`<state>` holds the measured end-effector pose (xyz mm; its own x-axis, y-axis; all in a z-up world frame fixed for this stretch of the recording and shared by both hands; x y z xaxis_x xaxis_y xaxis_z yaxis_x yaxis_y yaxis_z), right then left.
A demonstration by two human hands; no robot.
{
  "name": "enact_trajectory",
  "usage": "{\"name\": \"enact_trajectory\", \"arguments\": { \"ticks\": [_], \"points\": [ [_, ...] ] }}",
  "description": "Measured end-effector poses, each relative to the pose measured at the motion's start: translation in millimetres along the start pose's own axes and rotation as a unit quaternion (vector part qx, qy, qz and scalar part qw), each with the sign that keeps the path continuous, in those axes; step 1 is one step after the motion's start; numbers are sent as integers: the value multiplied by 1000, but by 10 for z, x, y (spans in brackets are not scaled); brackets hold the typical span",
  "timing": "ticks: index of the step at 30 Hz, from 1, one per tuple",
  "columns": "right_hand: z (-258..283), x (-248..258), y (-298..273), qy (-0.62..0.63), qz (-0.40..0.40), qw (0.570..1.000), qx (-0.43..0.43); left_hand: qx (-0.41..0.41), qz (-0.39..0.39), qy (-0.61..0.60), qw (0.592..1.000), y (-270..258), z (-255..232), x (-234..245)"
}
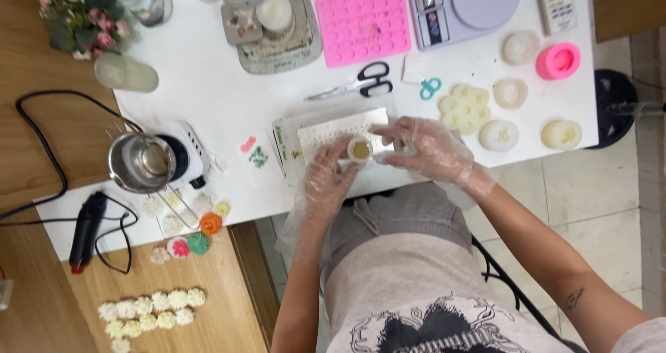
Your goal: Preparing wax, cleaning molds, and pouring wax melts into containers at a workbench.
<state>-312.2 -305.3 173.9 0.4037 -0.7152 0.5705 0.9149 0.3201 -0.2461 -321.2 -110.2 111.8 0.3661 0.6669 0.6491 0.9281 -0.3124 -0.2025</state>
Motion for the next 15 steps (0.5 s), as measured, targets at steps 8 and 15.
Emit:
{"name": "enact_trajectory", "arguments": {
  "ticks": [8, 15],
  "points": [
    [-367, 456, 138, -30, -40, 998, -32, 33, -2, 19, 999, -10, -53, 26],
    [-593, 990, 820, -88, -98, 985, -114, 88, -10, 61, 994, -212, 26, -4]
  ]
}}
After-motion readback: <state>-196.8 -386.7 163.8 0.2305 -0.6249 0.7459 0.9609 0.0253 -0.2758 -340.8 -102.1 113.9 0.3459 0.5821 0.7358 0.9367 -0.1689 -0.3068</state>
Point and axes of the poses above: each hand's wrist, its own y-axis towards the middle knuckle, its own x-axis out of the back of the hand, z = x × y, the point moved 6 cm from there along y, towards the middle knuckle, and after that the axes turned 9 degrees about y, right-handed, at the moved point
